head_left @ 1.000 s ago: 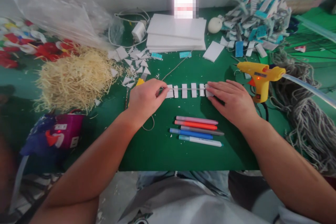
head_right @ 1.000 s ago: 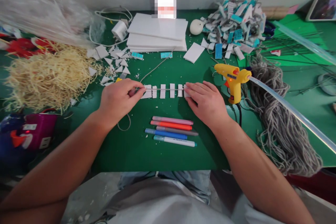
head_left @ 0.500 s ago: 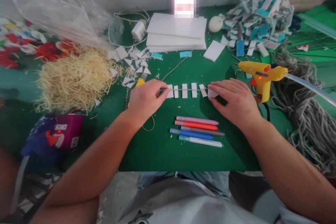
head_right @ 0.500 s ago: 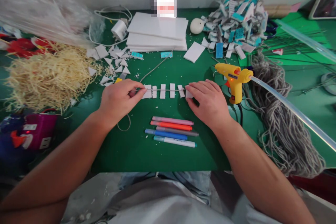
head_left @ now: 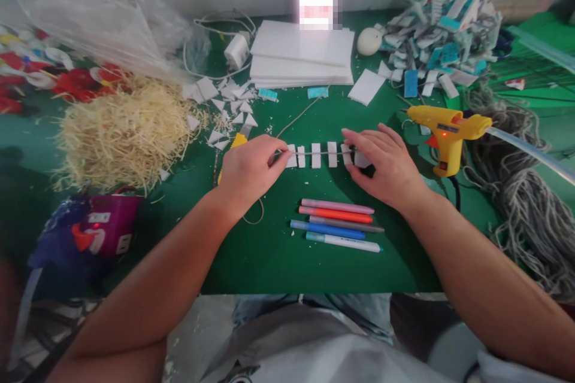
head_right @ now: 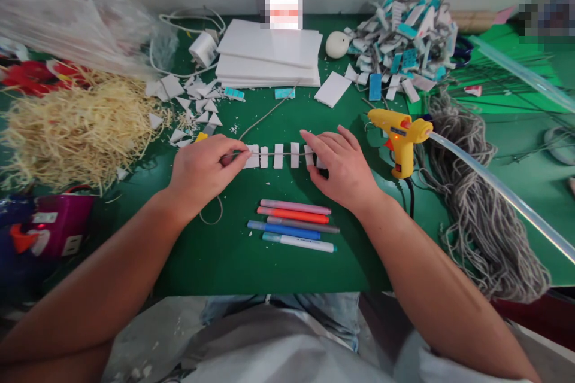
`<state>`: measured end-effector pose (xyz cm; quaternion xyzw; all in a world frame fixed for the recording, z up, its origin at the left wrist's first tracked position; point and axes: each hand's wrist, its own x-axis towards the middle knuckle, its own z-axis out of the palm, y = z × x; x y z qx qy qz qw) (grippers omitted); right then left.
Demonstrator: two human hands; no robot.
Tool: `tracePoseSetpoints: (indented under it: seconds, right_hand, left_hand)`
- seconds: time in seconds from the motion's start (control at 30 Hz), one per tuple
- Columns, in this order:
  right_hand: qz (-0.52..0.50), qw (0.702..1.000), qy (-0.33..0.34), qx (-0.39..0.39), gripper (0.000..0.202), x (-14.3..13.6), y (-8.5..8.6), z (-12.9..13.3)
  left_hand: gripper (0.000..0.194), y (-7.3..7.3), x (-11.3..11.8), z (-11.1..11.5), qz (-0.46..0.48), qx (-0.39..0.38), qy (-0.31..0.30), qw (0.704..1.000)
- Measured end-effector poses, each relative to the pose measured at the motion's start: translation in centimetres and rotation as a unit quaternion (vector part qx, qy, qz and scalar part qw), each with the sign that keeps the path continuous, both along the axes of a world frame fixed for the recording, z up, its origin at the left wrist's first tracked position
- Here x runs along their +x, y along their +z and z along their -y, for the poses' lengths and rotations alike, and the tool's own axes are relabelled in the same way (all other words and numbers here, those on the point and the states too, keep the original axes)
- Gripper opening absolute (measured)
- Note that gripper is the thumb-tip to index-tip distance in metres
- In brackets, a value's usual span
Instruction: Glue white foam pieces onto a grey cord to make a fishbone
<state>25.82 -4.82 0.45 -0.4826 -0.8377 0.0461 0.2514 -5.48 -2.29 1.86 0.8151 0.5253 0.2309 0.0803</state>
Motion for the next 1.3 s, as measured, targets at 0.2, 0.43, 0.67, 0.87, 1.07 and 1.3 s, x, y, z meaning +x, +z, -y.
tracePoseSetpoints:
  seconds: [0.2,0.43,0.67,0.87,1.07,1.3]
  right_hand:
    - [0.006,1.000,-0.022,0.009,0.052,-0.4,0.1,0.2]
    - [-0.042,0.992,-0.102,0.064,0.020,-0.2,-0.3,-0.3]
    - [-0.062,0.992,-0.088,0.060,0.018,0.1,-0.7,-0.8]
    - [-0.047,0.994,-0.084,0.047,0.020,-0.1,-0.7,-1.0]
    - [-0.042,0.994,-0.086,0.054,0.016,0.3,-0.2,-0.8]
    - [-0.055,0.992,-0.093,0.061,0.014,0.9,-0.4,-0.4]
  left_hand:
    - [0.020,-0.1,0.0,-0.1,-0.004,0.013,-0.016,1.000]
    - [0.022,-0.1,0.1,0.0,-0.008,0.038,-0.018,0.999]
    - [0.022,0.0,0.0,0.0,-0.026,0.024,-0.016,0.999]
    - [0.024,-0.1,0.1,0.0,-0.013,0.037,-0.025,0.999]
    - [0.024,0.0,0.0,0.0,-0.013,0.034,-0.018,0.999]
    - [0.024,0.0,0.0,-0.1,-0.021,0.015,-0.019,0.999]
